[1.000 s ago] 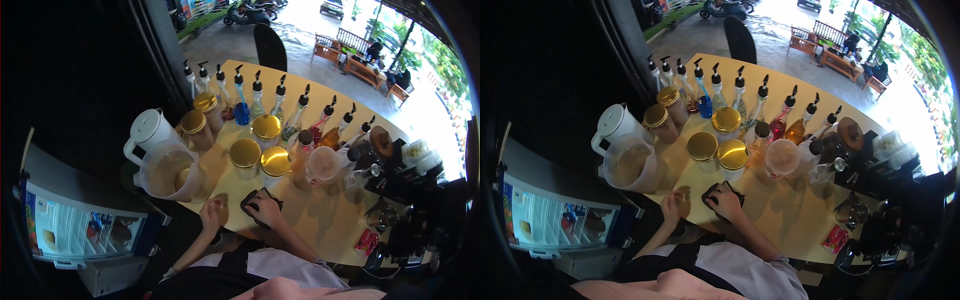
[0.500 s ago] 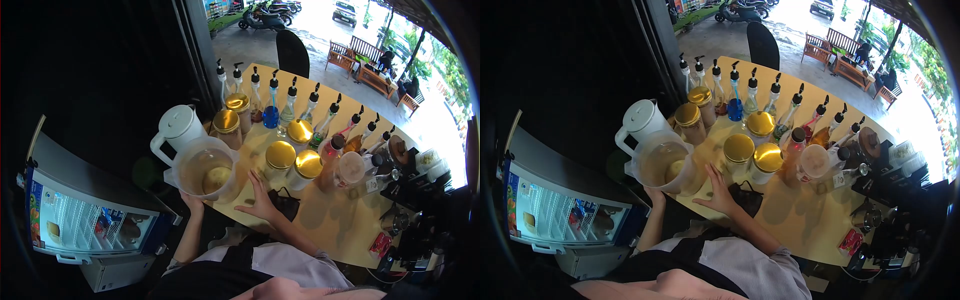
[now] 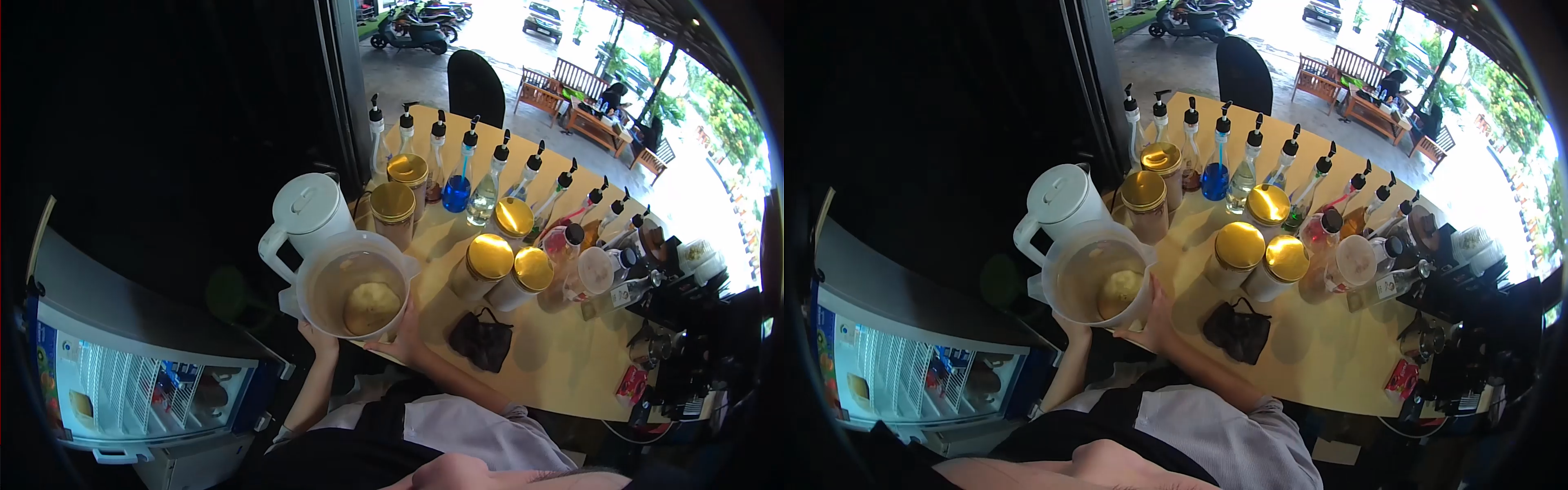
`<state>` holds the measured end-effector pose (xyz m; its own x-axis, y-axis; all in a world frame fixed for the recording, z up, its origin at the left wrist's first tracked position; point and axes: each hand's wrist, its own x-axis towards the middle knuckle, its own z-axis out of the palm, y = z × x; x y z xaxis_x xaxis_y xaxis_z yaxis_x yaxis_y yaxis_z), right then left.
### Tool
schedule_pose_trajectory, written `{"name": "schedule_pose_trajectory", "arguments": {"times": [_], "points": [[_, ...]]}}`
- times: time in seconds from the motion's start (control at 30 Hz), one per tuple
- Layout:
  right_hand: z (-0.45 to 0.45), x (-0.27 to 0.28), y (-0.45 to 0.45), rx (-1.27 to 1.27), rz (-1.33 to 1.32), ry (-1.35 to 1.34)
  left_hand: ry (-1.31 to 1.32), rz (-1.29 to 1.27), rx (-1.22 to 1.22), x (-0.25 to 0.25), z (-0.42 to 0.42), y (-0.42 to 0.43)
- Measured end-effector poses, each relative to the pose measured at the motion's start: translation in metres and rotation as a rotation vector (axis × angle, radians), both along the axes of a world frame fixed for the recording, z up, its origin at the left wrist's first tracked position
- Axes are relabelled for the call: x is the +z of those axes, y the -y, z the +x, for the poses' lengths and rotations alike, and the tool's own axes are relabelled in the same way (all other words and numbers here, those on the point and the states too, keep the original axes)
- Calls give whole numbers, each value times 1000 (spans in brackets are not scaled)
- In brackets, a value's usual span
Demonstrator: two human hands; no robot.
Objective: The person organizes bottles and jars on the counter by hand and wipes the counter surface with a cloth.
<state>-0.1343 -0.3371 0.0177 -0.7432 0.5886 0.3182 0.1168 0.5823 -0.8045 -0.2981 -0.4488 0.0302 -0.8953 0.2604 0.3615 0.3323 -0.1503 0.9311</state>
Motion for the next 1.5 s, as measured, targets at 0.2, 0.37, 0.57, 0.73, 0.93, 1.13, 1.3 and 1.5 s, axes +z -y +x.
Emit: {"name": "schedule_pose_trajectory", "arguments": {"times": [0.2,0.37,0.57,0.73,0.93,1.13,1.3,1.5], "points": [[-21,-9,19,-7,-65,-103,-175,-202,30,10,-19,14],[-34,-8,27,7,-67,-124,-265,-232,116,9,-23,12],[-32,3,29,21,-90,-77,-160,-169,59,-20,-24,29],[-15,0,9,112,-41,-155,-518,-33,254,-51,35,53],[69,27,-31,218,-124,7,-914,-147,-549,-31,91,36],[146,23,-60,37,309,230,-291,-28,-493,-33,119,-86],[181,14,-55,-29,387,324,-4,-110,-70,-24,104,-173],[188,8,-53,-21,373,368,43,-142,180,-27,66,-240]]}}
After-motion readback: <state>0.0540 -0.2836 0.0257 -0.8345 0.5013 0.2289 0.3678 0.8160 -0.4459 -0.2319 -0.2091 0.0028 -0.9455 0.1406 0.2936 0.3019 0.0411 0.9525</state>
